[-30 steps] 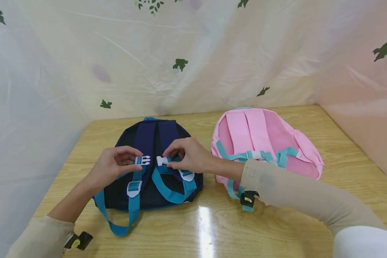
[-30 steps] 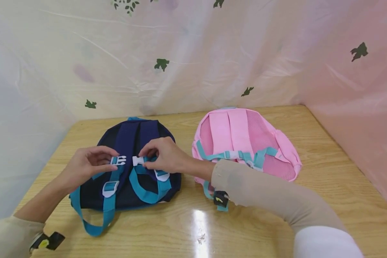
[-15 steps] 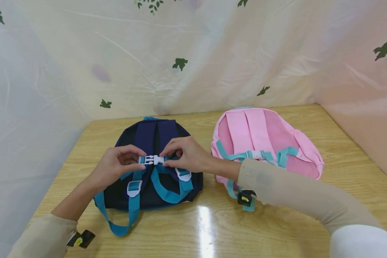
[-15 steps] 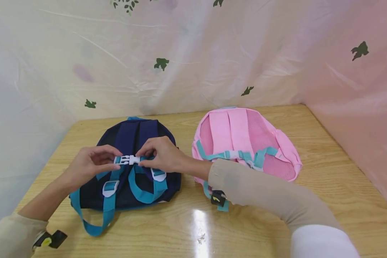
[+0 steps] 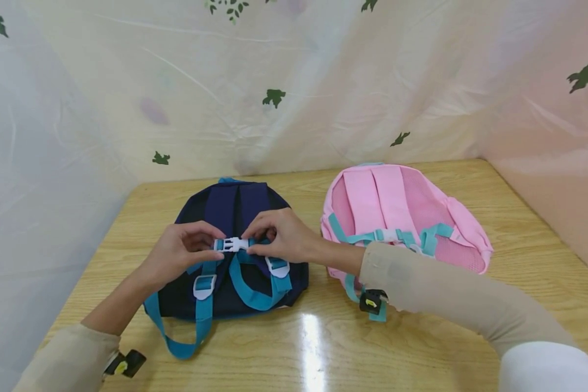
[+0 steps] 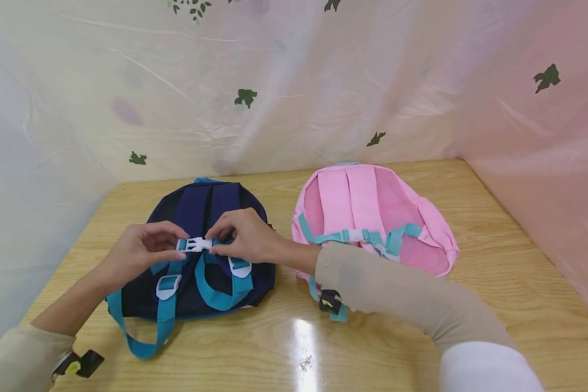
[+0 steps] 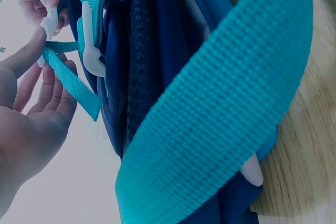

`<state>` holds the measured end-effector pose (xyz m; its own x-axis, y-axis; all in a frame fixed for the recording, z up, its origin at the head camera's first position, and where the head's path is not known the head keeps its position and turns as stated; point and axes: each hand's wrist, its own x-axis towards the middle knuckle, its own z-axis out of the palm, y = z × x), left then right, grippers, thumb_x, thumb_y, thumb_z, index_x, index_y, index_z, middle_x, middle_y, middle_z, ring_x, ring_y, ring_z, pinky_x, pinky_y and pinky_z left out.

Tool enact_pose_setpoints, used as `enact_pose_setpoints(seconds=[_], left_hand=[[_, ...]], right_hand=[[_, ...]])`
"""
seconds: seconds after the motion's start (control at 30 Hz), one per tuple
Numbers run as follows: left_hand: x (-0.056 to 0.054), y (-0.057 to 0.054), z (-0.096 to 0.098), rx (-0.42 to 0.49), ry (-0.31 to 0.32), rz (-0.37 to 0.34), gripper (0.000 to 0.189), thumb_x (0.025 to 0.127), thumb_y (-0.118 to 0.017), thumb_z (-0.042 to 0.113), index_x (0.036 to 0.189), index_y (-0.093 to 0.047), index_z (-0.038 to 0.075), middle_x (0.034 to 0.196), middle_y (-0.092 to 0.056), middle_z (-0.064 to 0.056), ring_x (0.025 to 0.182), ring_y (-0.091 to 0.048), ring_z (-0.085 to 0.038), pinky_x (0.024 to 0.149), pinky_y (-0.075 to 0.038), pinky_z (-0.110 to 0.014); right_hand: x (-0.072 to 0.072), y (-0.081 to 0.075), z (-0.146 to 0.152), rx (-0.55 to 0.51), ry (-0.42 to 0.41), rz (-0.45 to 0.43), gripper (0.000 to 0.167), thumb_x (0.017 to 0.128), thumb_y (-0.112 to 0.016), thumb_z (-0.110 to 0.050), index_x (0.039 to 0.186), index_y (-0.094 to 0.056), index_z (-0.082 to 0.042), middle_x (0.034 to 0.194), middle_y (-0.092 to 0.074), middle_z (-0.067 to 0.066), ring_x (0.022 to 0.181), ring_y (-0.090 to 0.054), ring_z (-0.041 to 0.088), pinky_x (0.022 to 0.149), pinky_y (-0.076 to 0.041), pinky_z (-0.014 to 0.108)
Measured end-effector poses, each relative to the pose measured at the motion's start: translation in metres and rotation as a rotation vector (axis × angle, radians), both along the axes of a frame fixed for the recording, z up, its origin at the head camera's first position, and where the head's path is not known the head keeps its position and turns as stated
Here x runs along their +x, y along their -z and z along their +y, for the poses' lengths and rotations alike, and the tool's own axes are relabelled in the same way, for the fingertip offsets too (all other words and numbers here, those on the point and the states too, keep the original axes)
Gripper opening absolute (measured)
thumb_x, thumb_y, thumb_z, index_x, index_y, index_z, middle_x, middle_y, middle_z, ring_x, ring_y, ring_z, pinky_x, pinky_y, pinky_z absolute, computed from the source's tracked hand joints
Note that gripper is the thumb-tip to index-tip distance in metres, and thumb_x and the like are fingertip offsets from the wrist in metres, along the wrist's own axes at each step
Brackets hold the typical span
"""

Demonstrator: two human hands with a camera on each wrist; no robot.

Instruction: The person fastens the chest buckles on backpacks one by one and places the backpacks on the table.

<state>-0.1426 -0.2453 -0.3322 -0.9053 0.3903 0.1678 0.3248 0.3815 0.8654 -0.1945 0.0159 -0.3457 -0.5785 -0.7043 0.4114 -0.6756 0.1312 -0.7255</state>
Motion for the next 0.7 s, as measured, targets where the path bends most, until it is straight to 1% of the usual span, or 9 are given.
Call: enact_pose_setpoints(seconds=[0.1, 0.3, 0.43, 0.6, 0.7], left_hand=[[-0.0002, -0.0002, 0.0004, -0.010, -0.009, 0.005, 0.024, 0.088, -0.078, -0.006, 0.110, -0.071, -0.008, 0.097, -0.072, -0.006, 0.080, -0.067, -0.016, 0.074, -0.058, -0.022], [0.0008, -0.0007, -0.0004, -0.006, -0.026, 0.007, 0.025, 0.086, -0.080, -0.005, 0.109, -0.072, -0.008, 0.094, -0.073, -0.003, 0.077, -0.067, -0.016, 0.072, -0.058, -0.022], [0.0004, 0.0004, -0.0038, 0.007, -0.005, -0.001, 0.025, 0.087, -0.079, -0.004, 0.111, -0.072, -0.008, 0.097, -0.074, -0.001, 0.079, -0.067, -0.017, 0.074, -0.058, -0.023], [0.0013, 0.0010, -0.0089, 0.033, 0.038, -0.030, 0.026, 0.091, -0.075, -0.005, 0.116, -0.071, -0.009, 0.105, -0.075, 0.000, 0.085, -0.067, -0.017, 0.078, -0.059, -0.023], [0.0022, 0.0012, -0.0092, 0.044, 0.037, -0.037, 0.026, 0.091, -0.074, -0.005, 0.117, -0.070, -0.010, 0.106, -0.075, 0.002, 0.086, -0.068, -0.016, 0.078, -0.059, -0.023]], right_hand=[[0.0005, 0.0000, -0.0004, 0.005, 0.006, -0.013, 0.018, 0.087, -0.083, -0.004, 0.104, -0.079, 0.001, 0.097, -0.074, 0.009, 0.079, -0.064, 0.013, 0.066, -0.049, 0.020], [0.0008, -0.0003, -0.0002, 0.007, 0.018, -0.069, 0.020, 0.086, -0.084, -0.005, 0.104, -0.078, 0.001, 0.097, -0.076, 0.009, 0.081, -0.066, 0.007, 0.068, -0.050, 0.021], [0.0007, 0.0000, 0.0002, 0.011, 0.016, -0.082, 0.020, 0.086, -0.084, -0.005, 0.104, -0.078, 0.001, 0.097, -0.076, 0.009, 0.080, -0.065, 0.007, 0.068, -0.050, 0.021], [-0.0001, 0.0008, 0.0008, -0.003, -0.004, -0.112, 0.020, 0.086, -0.084, -0.002, 0.104, -0.077, 0.002, 0.099, -0.075, 0.010, 0.084, -0.069, 0.008, 0.072, -0.057, 0.023], [-0.0002, 0.0008, 0.0009, -0.009, -0.018, -0.134, 0.020, 0.086, -0.083, -0.001, 0.104, -0.077, 0.004, 0.100, -0.074, 0.012, 0.086, -0.070, 0.010, 0.074, -0.060, 0.025]])
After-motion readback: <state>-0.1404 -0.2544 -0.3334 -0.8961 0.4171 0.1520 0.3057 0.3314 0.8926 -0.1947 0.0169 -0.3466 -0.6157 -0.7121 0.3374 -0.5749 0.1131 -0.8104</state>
